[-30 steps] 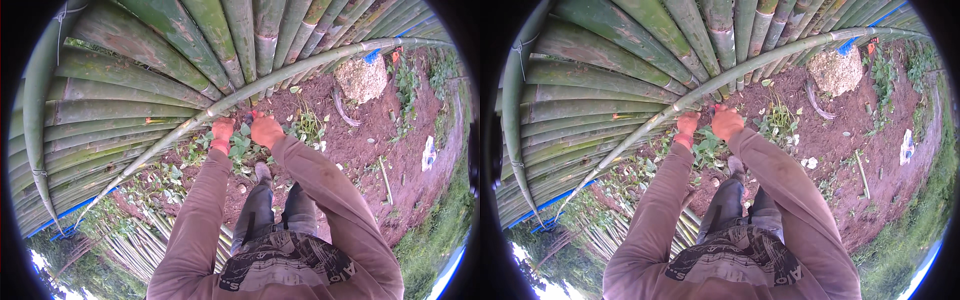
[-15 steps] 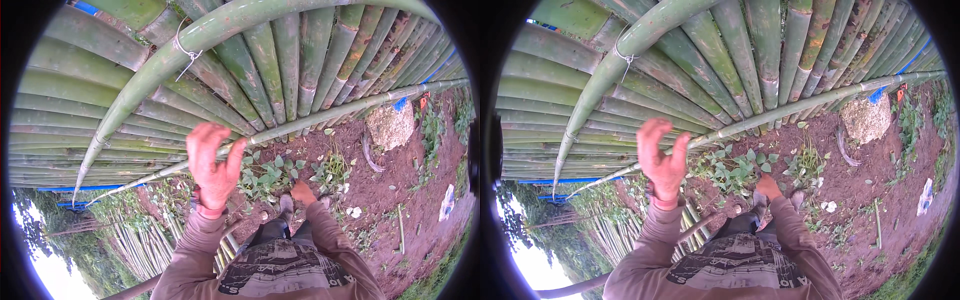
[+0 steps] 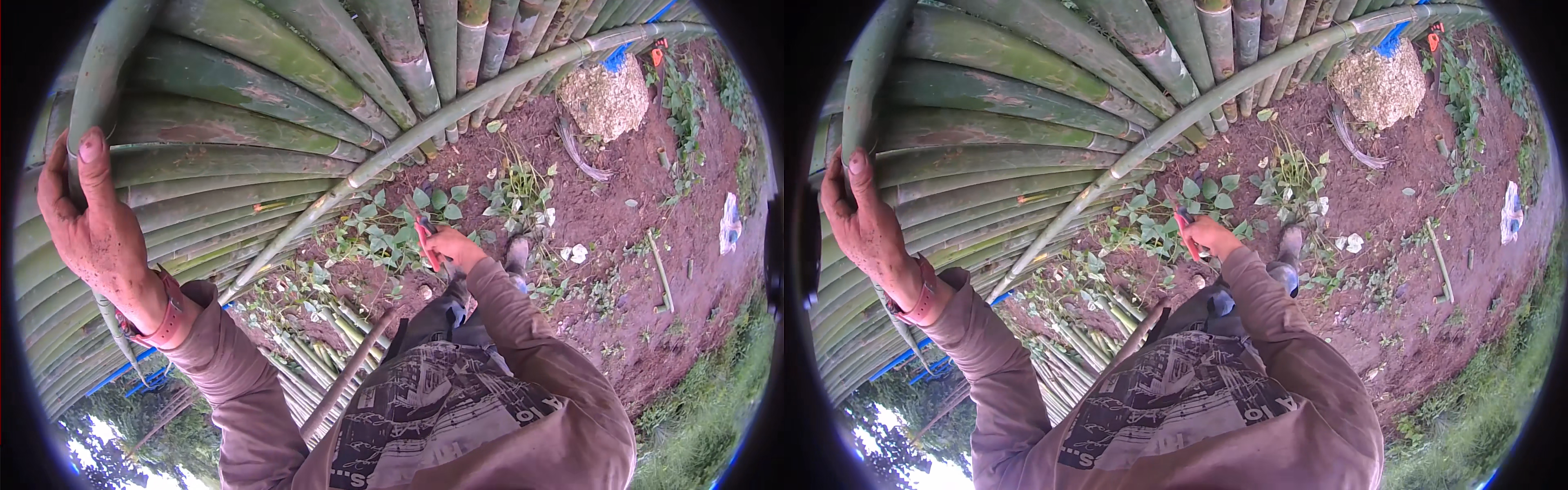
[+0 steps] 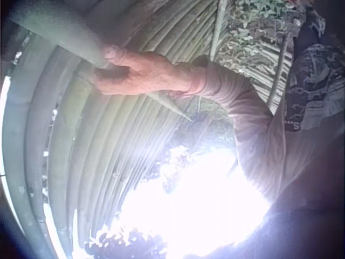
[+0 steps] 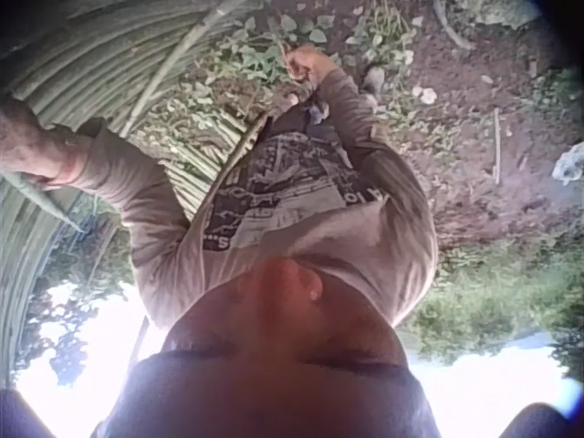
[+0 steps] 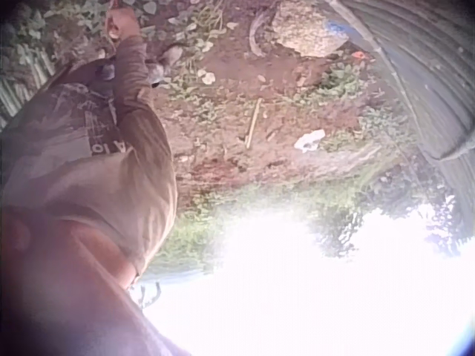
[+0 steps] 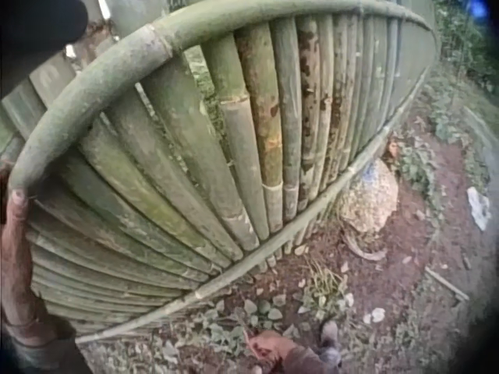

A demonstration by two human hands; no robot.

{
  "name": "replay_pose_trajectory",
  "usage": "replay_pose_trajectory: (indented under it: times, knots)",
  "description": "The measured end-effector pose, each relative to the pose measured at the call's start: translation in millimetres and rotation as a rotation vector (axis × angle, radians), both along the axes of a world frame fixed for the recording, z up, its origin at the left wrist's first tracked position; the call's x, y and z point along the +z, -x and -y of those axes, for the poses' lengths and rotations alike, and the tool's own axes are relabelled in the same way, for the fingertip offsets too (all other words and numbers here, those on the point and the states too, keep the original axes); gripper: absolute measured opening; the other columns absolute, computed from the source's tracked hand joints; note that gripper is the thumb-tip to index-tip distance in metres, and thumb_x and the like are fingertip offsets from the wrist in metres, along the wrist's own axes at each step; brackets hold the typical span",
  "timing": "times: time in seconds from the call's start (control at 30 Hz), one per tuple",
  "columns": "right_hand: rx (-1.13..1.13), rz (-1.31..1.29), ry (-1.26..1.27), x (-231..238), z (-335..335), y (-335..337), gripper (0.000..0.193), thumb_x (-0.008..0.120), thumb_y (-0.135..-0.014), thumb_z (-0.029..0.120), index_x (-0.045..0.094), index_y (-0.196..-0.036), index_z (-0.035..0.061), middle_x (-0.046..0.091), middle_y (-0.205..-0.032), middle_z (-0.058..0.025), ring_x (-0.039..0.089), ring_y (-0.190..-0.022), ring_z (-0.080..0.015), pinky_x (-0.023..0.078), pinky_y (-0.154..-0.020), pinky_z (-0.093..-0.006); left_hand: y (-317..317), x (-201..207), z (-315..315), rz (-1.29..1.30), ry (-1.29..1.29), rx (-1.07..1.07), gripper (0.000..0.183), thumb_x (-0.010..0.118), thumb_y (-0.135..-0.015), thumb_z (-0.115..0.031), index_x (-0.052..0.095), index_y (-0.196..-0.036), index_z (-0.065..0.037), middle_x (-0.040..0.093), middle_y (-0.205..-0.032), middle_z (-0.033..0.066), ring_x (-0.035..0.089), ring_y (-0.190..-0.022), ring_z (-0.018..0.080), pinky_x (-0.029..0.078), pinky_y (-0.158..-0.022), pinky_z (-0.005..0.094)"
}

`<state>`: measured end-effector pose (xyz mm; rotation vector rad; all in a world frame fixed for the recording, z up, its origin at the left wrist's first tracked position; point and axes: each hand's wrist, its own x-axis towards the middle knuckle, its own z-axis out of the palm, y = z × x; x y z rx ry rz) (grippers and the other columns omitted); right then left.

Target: The person constructs a bamboo fence by securing vertical bamboo poles to a horizontal support rail using wire and pliers.

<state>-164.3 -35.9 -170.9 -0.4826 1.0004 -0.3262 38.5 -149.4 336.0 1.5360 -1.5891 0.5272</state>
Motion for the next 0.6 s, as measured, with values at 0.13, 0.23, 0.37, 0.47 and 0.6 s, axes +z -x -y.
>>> replay_pose_trajectory:
  times: [0.13, 0.23, 0.37, 0.47, 0.6]
  knots:
    - [-0.201, 0.462, -0.254, 15, 28, 0, 0.048, 0.059, -0.085, 0.0, 0.052, -0.132, 0.008, 0.064, -0.121, -0.0146, 0.067, -0.104, -0.0345, 0.058, -0.075, -0.052, 6, -10, 7, -0.115, 0.054, 0.019, 0.055, 0.073, -0.088, -0.042, 0.064, -0.122, 0.0, 0.07, -0.109, 0.0095, 0.063, -0.102, 0.0186, 0.045, -0.096, 0.0306]
    - [-0.251, 0.598, -0.261, 17, 46, -5, 0.052, 0.058, -0.086, 0.0, 0.051, -0.136, 0.0115, 0.064, -0.123, -0.0154, 0.066, -0.109, -0.0361, 0.058, -0.076, -0.0536, 8, -10, 7, -0.05, 0.101, 0.117, 0.051, 0.072, -0.089, -0.041, 0.067, -0.117, 0.002, 0.071, -0.109, 0.0091, 0.063, -0.102, 0.018, 0.045, -0.094, 0.0305]
    - [-0.306, 0.63, -0.239, 17, 60, -2, 0.054, 0.059, -0.086, 0.0, 0.05, -0.138, 0.013, 0.064, -0.123, -0.0159, 0.065, -0.11, -0.0367, 0.058, -0.076, -0.054, -20, -8, 12, 0.049, 0.162, 0.012, 0.049, 0.073, -0.089, -0.037, 0.068, -0.117, 0.003, 0.071, -0.111, 0.0115, 0.064, -0.102, 0.0184, 0.045, -0.094, 0.0298]
    - [-0.276, 0.626, -0.229, 14, 69, 4, 0.055, 0.06, -0.086, 0.001, 0.048, -0.139, 0.013, 0.064, -0.122, -0.0169, 0.065, -0.109, -0.0379, 0.058, -0.078, -0.0553, -14, -9, 12, -0.093, 0.169, 0.002, 0.046, 0.073, -0.09, -0.031, 0.067, -0.118, 0.005, 0.07, -0.112, 0.0147, 0.065, -0.103, 0.0188, 0.046, -0.096, 0.0292]
    - [-0.228, 0.599, -0.22, 23, 76, 7, 0.054, 0.06, -0.086, 0.002, 0.048, -0.138, 0.0107, 0.063, -0.124, -0.0192, 0.066, -0.108, -0.0381, 0.058, -0.077, -0.054, -15, -8, 11, -0.074, 0.151, -0.018, 0.045, 0.072, -0.091, -0.031, 0.067, -0.118, 0.005, 0.07, -0.113, 0.0147, 0.065, -0.103, 0.0182, 0.046, -0.095, 0.0288]
